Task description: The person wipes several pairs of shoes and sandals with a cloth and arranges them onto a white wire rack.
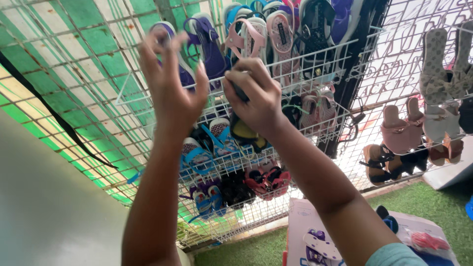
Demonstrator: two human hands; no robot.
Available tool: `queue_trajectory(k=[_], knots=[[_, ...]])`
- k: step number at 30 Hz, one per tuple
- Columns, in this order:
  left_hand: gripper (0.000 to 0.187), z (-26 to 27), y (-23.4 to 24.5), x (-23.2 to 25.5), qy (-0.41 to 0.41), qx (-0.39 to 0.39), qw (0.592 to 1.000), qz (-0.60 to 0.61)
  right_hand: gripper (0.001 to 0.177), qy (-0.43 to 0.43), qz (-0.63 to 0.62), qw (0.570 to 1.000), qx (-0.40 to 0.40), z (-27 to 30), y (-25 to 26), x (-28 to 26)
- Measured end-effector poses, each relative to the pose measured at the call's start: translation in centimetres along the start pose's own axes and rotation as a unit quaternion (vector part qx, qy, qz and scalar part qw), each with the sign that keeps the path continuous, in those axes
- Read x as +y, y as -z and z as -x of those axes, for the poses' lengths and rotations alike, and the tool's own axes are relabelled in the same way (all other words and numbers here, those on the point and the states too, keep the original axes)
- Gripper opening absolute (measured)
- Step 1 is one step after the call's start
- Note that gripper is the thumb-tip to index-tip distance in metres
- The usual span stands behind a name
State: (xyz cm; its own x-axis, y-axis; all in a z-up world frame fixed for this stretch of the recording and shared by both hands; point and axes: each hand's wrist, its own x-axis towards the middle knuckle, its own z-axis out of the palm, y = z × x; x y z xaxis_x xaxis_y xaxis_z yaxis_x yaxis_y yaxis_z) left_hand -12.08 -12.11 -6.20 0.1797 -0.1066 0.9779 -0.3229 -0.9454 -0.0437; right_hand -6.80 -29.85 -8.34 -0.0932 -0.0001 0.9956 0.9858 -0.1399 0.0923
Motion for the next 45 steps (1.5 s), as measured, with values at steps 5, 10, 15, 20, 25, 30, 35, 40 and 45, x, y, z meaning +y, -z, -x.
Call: queue_trajectory(k=[5, 10, 15, 20, 25, 30, 35, 40, 45], knots=[[0.054, 9.7, 0.1, 9.9, 0.087, -0.071, 0.976, 0.185, 0.016, -0.086, -0.048, 0.995, -0.003, 4.6, 3.3, -1.2], [0.056, 18.2, -3.1, 14.8, 0.334, -0.126, 0.849, 0.389, 0.016, -0.152, -0.067, 0.985, -0.047, 10.4, 6.6, -1.9], [0.044, 26.4, -7.1, 17.1, 0.429, -0.121, 0.782, 0.436, 0.017, -0.237, -0.091, 0.959, -0.129, 17.5, 10.7, -2.4], [0.027, 31.2, -9.5, 20.3, 0.515, -0.092, 0.688, 0.504, 0.049, -0.361, -0.206, 0.888, -0.196, 24.3, 16.4, -2.5], [0.019, 34.0, -11.6, 24.3, 0.594, -0.141, 0.600, 0.517, 0.068, -0.430, -0.201, 0.851, -0.223, 30.9, 21.0, -3.2], [0.019, 38.1, -14.3, 27.7, 0.634, -0.157, 0.537, 0.535, 0.074, -0.463, -0.187, 0.830, -0.248, 35.2, 25.0, -2.8], [0.021, 43.3, -16.6, 30.1, 0.635, -0.220, 0.546, 0.500, 0.068, -0.505, -0.136, 0.812, -0.259, 40.2, 27.9, -2.3], [0.029, 51.2, -18.6, 32.0, 0.669, -0.321, 0.493, 0.455, 0.076, -0.632, -0.093, 0.719, -0.274, 48.5, 31.6, -2.1], [0.026, 59.3, -20.3, 34.1, 0.641, -0.396, 0.536, 0.381, 0.078, -0.710, 0.003, 0.600, -0.368, 56.7, 34.6, -3.1]])
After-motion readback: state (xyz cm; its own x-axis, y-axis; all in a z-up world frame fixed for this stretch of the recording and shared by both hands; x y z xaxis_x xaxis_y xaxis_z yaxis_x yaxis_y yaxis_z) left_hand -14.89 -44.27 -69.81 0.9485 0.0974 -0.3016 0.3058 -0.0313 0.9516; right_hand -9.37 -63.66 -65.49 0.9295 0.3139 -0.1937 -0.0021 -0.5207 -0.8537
